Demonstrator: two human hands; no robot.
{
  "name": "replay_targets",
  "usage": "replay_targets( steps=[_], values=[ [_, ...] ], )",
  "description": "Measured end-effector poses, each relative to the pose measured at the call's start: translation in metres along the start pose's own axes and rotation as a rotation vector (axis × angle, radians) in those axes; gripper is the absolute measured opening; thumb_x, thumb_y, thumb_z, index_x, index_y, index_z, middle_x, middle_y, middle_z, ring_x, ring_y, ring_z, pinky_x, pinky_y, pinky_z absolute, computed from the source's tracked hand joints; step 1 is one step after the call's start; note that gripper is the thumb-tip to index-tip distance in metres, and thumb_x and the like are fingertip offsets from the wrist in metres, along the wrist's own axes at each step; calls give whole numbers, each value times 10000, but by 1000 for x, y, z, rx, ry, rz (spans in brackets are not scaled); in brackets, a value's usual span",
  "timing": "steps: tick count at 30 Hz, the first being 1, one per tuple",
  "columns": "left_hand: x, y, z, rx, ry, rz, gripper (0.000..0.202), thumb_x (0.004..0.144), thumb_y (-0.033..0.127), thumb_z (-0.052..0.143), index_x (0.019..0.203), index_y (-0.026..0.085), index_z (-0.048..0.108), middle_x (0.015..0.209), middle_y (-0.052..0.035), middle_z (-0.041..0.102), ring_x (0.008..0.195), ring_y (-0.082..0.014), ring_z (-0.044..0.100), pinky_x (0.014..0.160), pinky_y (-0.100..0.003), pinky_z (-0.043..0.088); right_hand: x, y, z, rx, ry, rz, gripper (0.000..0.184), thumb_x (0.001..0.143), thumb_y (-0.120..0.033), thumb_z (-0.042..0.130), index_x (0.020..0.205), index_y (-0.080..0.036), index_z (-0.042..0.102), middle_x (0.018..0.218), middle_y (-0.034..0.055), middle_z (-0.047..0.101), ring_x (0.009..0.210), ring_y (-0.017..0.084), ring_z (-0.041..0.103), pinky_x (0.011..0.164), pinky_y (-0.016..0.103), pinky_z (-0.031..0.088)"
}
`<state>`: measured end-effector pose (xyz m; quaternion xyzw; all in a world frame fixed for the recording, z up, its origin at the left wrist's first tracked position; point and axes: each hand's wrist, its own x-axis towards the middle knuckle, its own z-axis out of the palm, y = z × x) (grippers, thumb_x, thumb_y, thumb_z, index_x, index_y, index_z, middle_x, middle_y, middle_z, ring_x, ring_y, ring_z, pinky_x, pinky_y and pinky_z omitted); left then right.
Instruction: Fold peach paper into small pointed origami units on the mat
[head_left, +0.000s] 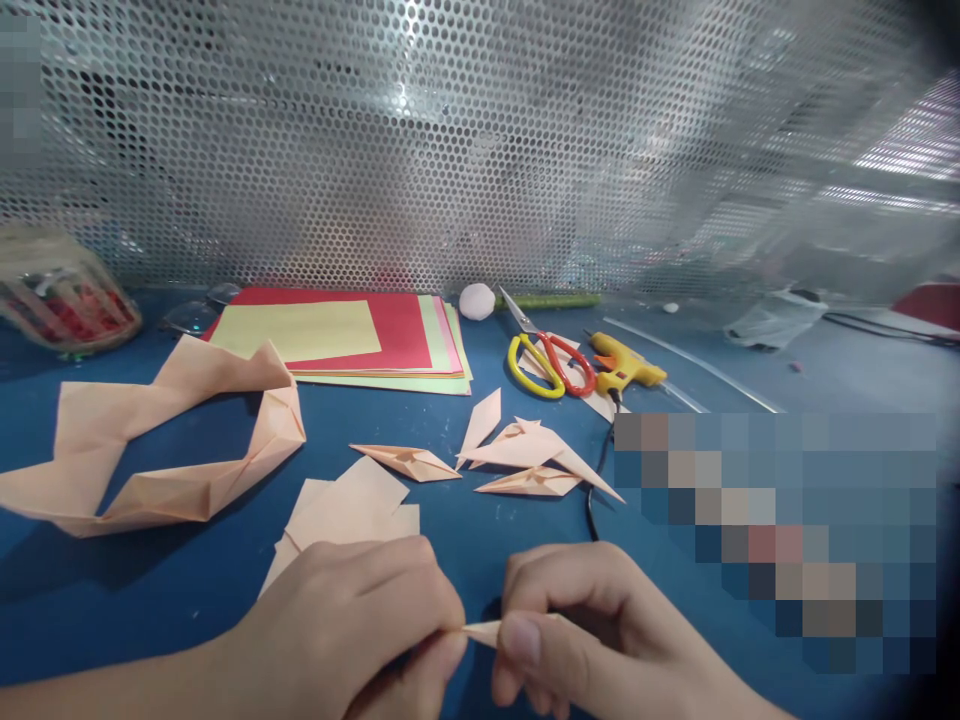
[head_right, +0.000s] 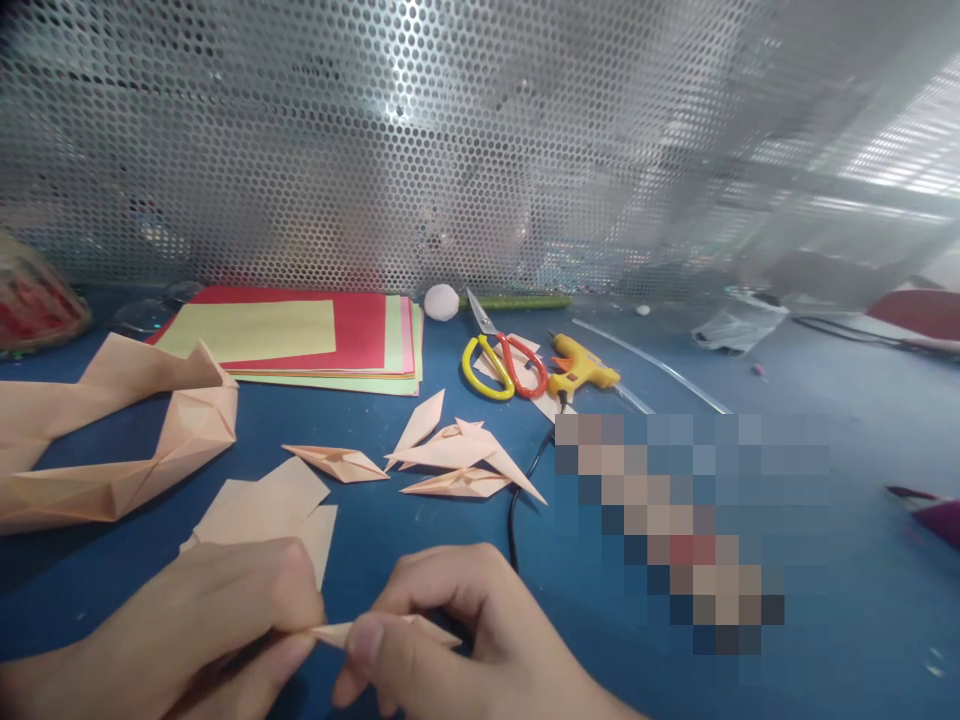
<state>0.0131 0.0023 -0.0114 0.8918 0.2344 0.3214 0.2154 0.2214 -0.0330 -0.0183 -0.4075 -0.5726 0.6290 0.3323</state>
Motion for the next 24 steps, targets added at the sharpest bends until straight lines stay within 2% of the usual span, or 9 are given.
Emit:
replay_targets(
  steps=[4,7,9,13,15,18,22,24],
  values=[
    [-6,-8,6,272,138,215,301,1008,191,285,855,242,539,641,60,600,527,-79,574,521,-180,422,-2,1,1,37,-17,85,503,865,-601,632,653,-149,699,627,-5,542,535,77,465,518,203,372],
    [-8,-10,3,363,113,274,295,1030,197,265,884,232,519,656,54,617,541,-84,594,536,-202,429,-3,-1,1,32,-25,106,503,858,-604,641,653,-149,704,601,1,549,546,91,474,496,207,355],
    [-7,-8,-1,313,93,269,261,1030,198,281,914,232,513,704,47,644,577,-82,614,565,-199,444,-3,-2,0,38,-26,94,489,870,-583,642,654,-149,709,600,-3,539,559,94,481,510,205,372],
    [-2,-3,-6,-42,-2,88,217,931,109,412,888,242,578,730,56,618,605,-58,583,575,-141,444,-2,-5,-1,69,-40,22,452,906,-523,632,678,-142,719,632,-13,518,570,83,477,579,203,423],
    [2,-1,-5,-183,-13,-6,219,871,90,451,837,243,605,709,67,595,600,-46,563,573,-115,439,-2,-6,0,50,-16,3,444,917,-507,624,693,-139,730,642,-9,525,581,86,487,588,205,428],
    [6,3,-3,-229,19,-110,206,830,98,479,740,240,599,634,92,563,548,-26,536,518,-87,399,-3,-9,1,-62,34,-25,451,937,-507,592,721,-146,756,654,6,552,621,108,521,610,220,434],
    [8,6,0,-291,82,-228,215,780,95,464,658,231,577,580,119,555,500,-9,511,481,-55,370,-3,-9,3,-258,77,-152,448,977,-481,536,772,-161,775,674,36,618,634,129,558,597,231,429],
    [7,6,1,-330,70,-285,211,764,99,469,648,234,584,583,123,578,513,-15,527,491,-52,384,-3,-7,3,-339,88,-212,439,992,-451,519,795,-155,777,666,54,648,633,139,575,601,238,436]
  ],
)
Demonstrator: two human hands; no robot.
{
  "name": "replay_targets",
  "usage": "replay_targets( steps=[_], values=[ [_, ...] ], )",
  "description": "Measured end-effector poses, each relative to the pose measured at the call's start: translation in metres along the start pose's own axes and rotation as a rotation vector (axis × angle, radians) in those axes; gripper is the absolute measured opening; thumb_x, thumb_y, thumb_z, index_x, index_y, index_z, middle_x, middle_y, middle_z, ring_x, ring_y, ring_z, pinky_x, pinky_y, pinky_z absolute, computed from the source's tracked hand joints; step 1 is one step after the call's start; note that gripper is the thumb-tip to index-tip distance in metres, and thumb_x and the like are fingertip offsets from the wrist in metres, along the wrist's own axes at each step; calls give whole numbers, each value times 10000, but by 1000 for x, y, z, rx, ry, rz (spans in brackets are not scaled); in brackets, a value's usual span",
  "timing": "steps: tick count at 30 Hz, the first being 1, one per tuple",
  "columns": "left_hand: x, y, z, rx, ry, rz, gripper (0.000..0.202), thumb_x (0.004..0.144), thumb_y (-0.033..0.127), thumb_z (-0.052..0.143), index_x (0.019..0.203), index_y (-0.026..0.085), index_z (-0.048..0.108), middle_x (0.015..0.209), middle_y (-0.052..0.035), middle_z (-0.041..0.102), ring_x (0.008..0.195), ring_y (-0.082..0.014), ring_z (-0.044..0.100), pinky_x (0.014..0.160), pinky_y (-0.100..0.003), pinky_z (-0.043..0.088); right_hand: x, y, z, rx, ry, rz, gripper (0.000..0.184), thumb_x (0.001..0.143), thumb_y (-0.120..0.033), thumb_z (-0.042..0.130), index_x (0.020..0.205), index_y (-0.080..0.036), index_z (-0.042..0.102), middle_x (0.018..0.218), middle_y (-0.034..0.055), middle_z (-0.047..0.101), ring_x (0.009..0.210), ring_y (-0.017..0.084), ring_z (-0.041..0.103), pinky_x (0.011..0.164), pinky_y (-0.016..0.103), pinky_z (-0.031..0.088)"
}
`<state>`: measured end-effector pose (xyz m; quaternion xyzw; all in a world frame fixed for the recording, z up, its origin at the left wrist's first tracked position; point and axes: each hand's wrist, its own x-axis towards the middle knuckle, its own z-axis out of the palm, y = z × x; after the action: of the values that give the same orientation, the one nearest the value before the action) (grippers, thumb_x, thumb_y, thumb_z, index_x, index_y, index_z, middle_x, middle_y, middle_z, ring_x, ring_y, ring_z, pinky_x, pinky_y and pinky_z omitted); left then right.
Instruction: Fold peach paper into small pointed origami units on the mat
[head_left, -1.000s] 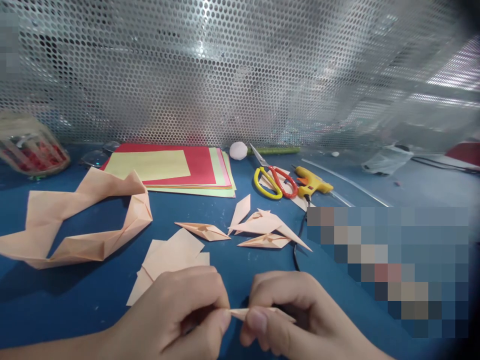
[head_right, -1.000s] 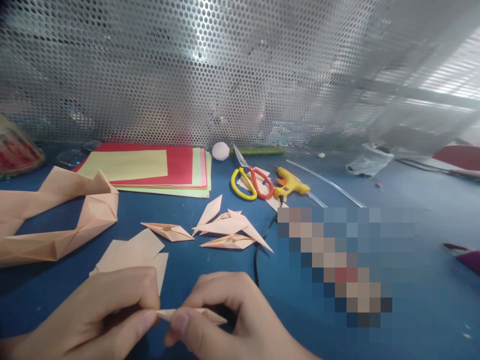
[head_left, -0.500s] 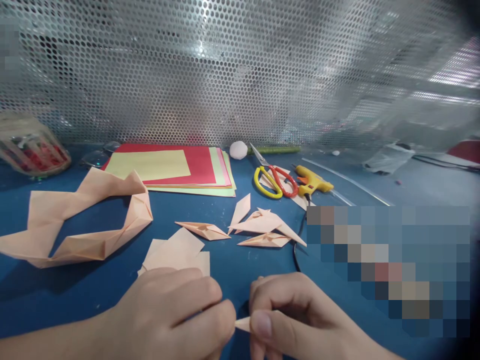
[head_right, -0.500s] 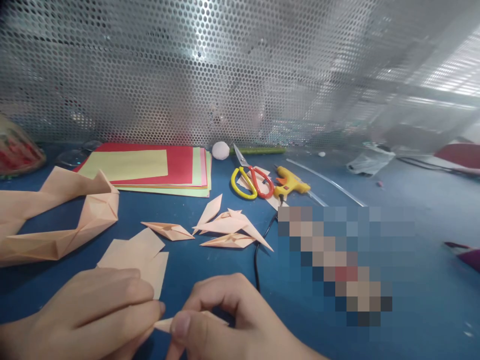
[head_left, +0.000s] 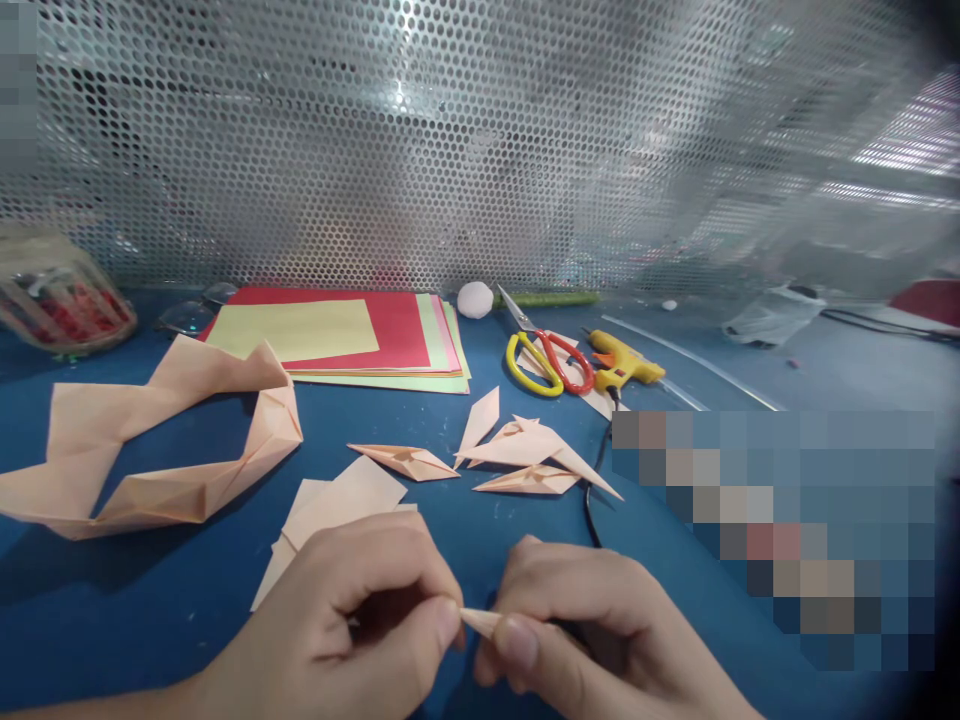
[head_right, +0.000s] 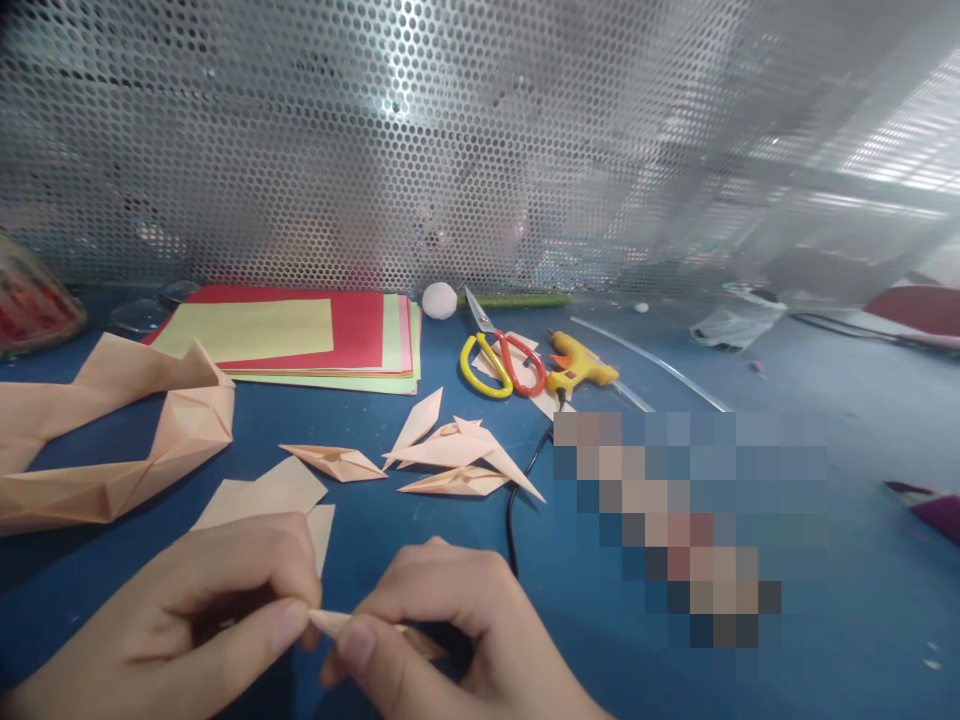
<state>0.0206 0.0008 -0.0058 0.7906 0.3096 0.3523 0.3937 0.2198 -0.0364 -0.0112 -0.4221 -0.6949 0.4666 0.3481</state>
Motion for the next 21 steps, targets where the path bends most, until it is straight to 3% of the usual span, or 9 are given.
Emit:
replay_targets(
  steps=[8,11,16,21],
  values=[
    [-1,-2,-1,-18,-87,-130,167,733,130,473,633,221,571,572,98,556,522,-42,514,489,-85,386,0,1,-1,-85,16,-155,446,1009,-389,503,761,-119,758,585,71,675,576,141,576,569,248,432],
    [-1,-2,-2,-2,-118,-66,158,755,146,472,665,232,569,580,103,538,512,-41,488,467,-89,357,1,0,1,-114,22,-149,433,1013,-369,502,762,-124,755,601,73,687,587,139,587,576,245,438],
    [-4,-2,-2,89,-170,23,157,797,156,509,658,220,472,573,99,455,478,-38,422,430,-102,327,2,4,3,-150,72,-303,492,1039,-393,444,779,-107,750,596,98,693,562,136,592,586,253,454],
    [-7,-5,0,67,-98,233,178,766,58,473,716,224,433,597,90,416,484,-34,417,426,-127,307,1,4,-1,-131,-63,-345,407,1032,-340,478,830,-124,758,647,89,729,606,145,641,669,279,474]
  ],
)
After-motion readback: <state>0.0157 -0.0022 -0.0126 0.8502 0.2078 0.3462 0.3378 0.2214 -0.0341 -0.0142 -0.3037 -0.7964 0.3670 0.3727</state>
